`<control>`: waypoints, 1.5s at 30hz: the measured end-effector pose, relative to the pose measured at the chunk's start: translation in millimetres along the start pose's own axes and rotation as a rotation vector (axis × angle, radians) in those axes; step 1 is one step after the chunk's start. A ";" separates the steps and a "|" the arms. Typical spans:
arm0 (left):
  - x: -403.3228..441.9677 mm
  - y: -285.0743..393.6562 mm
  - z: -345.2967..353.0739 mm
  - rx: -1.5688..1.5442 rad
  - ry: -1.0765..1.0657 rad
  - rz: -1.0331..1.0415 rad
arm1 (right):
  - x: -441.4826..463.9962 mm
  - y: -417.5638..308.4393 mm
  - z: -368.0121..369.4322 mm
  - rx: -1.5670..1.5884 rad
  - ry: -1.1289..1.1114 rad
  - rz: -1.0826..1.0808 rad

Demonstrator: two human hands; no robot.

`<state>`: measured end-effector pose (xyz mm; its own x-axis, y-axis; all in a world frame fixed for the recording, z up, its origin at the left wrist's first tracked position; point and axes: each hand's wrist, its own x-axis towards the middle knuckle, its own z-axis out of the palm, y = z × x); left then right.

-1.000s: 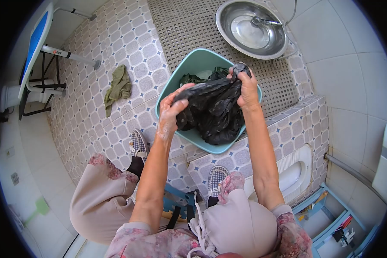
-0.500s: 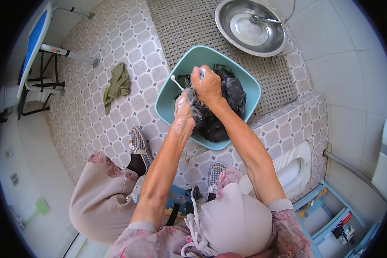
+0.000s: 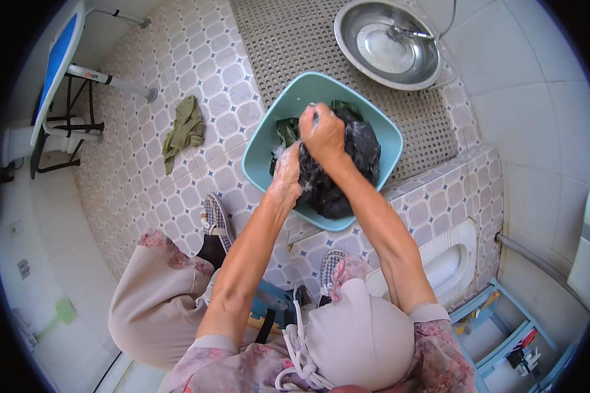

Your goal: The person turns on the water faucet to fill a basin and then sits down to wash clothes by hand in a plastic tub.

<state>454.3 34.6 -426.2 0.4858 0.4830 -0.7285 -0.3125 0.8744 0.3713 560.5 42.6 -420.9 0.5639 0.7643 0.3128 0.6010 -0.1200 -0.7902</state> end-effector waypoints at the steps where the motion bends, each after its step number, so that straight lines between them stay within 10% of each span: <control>1: 3.3 -2.3 -3.9 -0.101 -0.118 0.129 | -7.8 -14.8 -5.6 0.030 -0.008 -0.036; 4: -8.4 -24.9 -29.8 -0.426 -0.431 0.479 | -65.6 -55.0 -5.7 0.069 -0.232 -0.275; 9: -9.3 -11.3 -14.2 0.037 0.195 0.075 | -30.2 -12.3 3.3 0.152 -0.126 -0.090; 10: -6.1 -9.9 -23.0 -0.027 0.039 -0.047 | -18.8 1.7 2.8 0.072 -0.105 0.005; 14: -24.0 1.7 9.6 0.211 0.291 0.193 | -28.5 -28.5 -7.3 0.194 -0.094 0.027; 16: -4.7 -8.5 -52.4 0.662 -0.256 0.551 | -62.8 -48.9 -11.5 0.162 -0.249 -0.172; 19: 42.2 -62.5 -49.9 0.188 0.475 0.561 | -73.3 -47.3 -6.5 0.196 -0.253 -0.269; 22: -10.8 1.3 -31.5 -0.094 0.057 -0.027 | -26.1 6.6 3.9 -0.064 -0.135 -0.001; 27: -31.4 57.9 -11.4 0.023 0.068 0.219 | 16.5 10.8 -26.3 -0.161 -0.216 -0.287; 31: -58.4 98.9 25.2 0.136 -0.074 0.292 | 21.6 -36.4 -74.3 0.446 -0.562 -0.150; 34: -68.8 108.0 57.4 0.253 -0.184 0.340 | 17.6 -51.8 -91.3 0.039 -0.646 -0.323; 38: -42.4 95.2 46.0 0.508 -0.240 0.569 | 15.5 -36.1 -109.1 0.862 -0.444 0.373; 45: -41.7 26.4 5.7 1.632 0.171 1.084 | 12.5 25.1 -107.1 1.412 -0.012 0.727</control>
<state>430.5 37.8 -382.8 0.5377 0.8330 0.1303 0.5982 -0.4858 0.6373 643.2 -18.8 -380.4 0.4759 0.8144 -0.3321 -0.7739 0.2083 -0.5981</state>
